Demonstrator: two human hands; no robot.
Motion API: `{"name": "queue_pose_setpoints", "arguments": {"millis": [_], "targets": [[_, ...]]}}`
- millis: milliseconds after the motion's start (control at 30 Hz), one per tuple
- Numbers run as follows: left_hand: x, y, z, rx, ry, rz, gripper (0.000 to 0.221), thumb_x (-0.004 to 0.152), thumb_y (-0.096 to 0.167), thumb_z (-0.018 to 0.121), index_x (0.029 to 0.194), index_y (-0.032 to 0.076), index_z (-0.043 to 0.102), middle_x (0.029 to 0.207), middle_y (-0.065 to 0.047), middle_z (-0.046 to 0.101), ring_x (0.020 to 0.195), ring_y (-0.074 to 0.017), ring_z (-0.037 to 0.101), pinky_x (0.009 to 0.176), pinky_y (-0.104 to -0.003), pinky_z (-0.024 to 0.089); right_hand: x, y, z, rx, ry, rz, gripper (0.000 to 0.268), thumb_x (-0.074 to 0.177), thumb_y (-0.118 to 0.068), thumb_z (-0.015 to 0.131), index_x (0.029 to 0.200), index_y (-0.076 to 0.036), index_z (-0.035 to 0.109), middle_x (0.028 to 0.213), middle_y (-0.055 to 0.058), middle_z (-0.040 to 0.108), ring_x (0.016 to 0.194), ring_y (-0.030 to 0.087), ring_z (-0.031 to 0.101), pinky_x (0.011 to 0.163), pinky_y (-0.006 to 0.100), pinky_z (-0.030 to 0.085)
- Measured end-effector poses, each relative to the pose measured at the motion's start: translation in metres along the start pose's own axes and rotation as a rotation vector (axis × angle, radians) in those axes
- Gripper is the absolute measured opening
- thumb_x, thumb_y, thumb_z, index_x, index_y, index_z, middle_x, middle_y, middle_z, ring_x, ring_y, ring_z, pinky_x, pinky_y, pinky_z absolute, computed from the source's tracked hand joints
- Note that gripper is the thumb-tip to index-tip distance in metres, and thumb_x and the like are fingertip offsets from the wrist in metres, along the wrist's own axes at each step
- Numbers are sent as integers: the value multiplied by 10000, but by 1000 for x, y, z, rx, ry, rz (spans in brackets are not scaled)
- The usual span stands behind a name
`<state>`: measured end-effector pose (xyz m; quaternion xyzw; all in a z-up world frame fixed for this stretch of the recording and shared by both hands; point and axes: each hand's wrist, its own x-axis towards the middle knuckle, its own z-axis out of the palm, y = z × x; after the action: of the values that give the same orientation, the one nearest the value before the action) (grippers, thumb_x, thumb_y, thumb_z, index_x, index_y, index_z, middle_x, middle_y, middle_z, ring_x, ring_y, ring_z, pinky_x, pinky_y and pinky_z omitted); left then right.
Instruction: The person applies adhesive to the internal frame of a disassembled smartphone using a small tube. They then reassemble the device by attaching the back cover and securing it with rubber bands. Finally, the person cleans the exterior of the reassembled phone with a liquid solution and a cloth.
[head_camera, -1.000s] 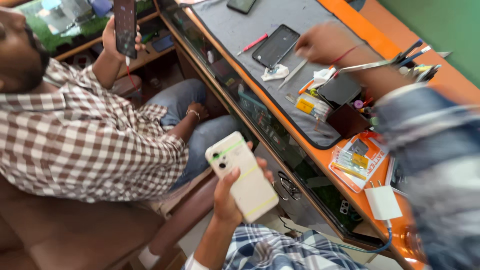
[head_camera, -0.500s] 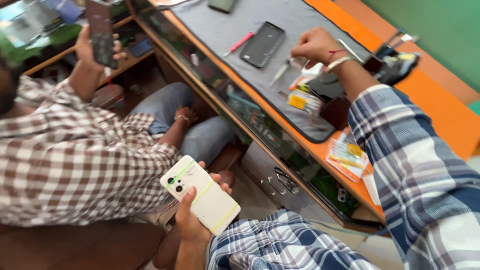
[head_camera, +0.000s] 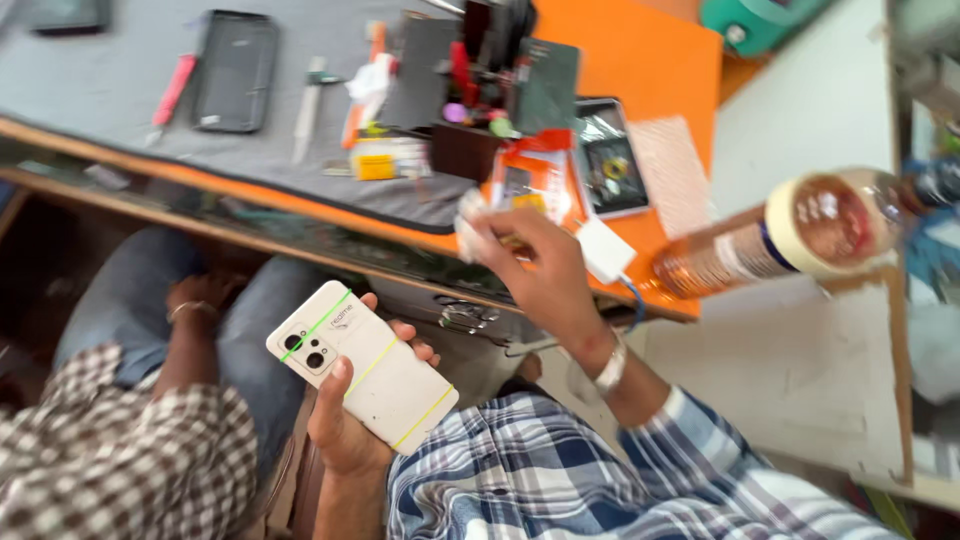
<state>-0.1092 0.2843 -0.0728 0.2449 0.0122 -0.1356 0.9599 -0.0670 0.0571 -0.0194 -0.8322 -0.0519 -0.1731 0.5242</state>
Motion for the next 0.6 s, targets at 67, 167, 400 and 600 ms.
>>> {"name": "queue_pose_setpoints", "arguments": {"millis": [67,167,400,600], "targets": [[12,-11,9,-14,-38,-87,796,914,346,648,1559,-25,363,1163,-248,622,987,-365,664,921,-542,542,-39,-4,-33,-308,121,32,296,991,-110,706,1284,-67,695,1254,105,713,1032,181,732,861,274,605],[25,-29,22,25,-48,-262,808,880,350,650,1538,-15,356,1141,-244,625,998,-370,670,938,-533,547,-88,-8,-69,-416,214,85,475,936,-133,724,1388,-39,608,1383,143,622,1026,230,702,849,298,577],[32,-84,65,106,-240,-504,822,880,362,685,1543,-15,378,1182,-255,663,1003,-345,714,892,-465,594,-135,26,-96,-842,193,171,721,879,-274,752,1498,-37,469,1448,206,559,1132,395,642,915,451,545],[22,-133,96,73,-280,-498,772,944,345,669,1528,-64,372,1212,-245,663,1034,-335,718,876,-455,610,-119,61,-102,-711,-61,394,967,802,-280,695,1585,-47,176,1604,256,331,1038,395,673,683,429,590]]}}
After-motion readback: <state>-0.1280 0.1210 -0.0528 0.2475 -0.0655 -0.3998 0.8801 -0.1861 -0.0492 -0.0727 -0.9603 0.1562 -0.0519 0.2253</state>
